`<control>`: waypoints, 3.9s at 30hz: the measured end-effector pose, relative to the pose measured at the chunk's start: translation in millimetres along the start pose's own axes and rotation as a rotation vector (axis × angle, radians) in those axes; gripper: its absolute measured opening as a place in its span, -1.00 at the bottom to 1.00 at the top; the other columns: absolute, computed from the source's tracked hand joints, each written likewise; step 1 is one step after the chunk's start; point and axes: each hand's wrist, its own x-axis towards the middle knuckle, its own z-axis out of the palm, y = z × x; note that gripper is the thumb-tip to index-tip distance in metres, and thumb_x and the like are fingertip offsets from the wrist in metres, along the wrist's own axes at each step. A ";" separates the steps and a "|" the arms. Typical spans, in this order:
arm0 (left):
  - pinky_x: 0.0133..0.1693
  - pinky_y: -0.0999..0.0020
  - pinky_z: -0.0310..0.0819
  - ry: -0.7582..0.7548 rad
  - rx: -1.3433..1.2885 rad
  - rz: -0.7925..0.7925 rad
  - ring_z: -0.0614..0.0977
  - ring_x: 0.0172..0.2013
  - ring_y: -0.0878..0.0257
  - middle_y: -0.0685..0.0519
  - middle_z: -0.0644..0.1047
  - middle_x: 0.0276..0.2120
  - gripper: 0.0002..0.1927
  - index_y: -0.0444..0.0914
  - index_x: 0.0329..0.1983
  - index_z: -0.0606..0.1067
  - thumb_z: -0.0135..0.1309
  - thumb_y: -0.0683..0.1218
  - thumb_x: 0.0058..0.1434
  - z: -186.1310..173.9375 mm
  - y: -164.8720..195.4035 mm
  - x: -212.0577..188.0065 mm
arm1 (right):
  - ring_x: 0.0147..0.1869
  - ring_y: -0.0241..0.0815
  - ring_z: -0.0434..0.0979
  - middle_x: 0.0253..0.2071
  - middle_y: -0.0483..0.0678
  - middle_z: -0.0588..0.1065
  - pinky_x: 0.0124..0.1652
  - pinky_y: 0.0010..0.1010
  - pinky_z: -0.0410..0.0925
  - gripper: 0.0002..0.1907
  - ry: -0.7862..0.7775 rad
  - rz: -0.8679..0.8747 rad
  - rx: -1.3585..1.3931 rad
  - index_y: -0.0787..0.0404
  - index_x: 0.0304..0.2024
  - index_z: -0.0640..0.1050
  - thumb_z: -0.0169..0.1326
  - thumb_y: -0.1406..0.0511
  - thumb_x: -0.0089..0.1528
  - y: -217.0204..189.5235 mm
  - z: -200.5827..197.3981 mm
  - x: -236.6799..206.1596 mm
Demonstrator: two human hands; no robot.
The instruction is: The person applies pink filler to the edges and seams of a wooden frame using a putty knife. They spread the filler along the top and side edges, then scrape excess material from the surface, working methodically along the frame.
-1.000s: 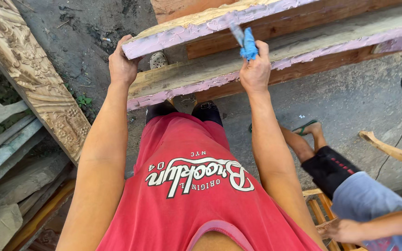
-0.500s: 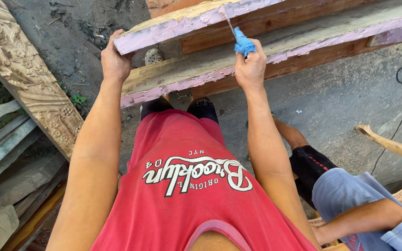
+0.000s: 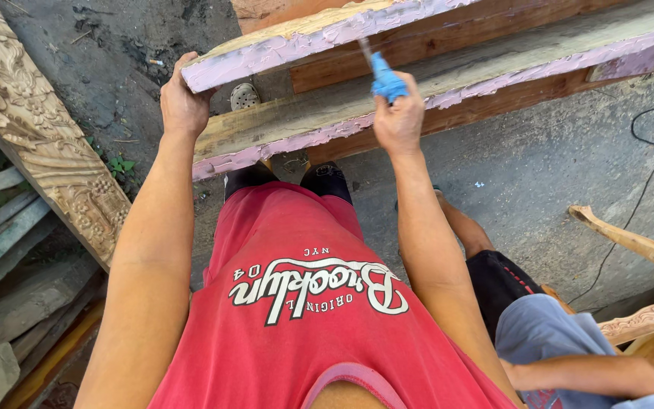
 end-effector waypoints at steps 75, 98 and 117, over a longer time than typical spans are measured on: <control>-0.01 0.18 0.56 0.039 0.006 0.092 0.71 -0.01 -0.01 -0.09 0.67 -0.06 -0.35 -0.18 0.27 0.45 0.48 -0.07 0.16 -1.6 -2.3 -3.0 | -0.05 0.12 0.58 0.02 0.13 0.48 -0.09 -0.17 0.46 -0.68 -0.266 -0.138 0.070 0.33 0.11 0.55 0.12 0.48 0.28 -65.6 51.4 -16.3; -0.02 0.21 0.56 0.054 -0.037 0.102 0.70 -0.02 0.01 -0.09 0.67 -0.06 -0.35 -0.19 0.27 0.46 0.49 -0.11 0.15 0.9 -9.7 -2.3 | -0.07 0.04 0.62 0.00 0.10 0.52 -0.09 -0.22 0.48 -0.78 -0.284 -0.203 0.125 0.29 0.01 0.57 0.13 0.49 0.30 -75.3 58.0 -28.7; 0.05 0.35 0.60 0.036 -0.201 -0.041 0.69 0.00 0.33 0.06 0.69 0.02 -0.38 -0.17 0.26 0.46 0.42 -0.27 0.16 21.4 -22.8 -8.1 | -0.19 -0.28 0.61 -0.16 -0.04 0.57 -0.25 -0.41 0.50 -0.92 0.032 0.286 -0.004 0.29 -0.17 0.60 0.23 0.38 0.35 70.7 -40.5 -1.8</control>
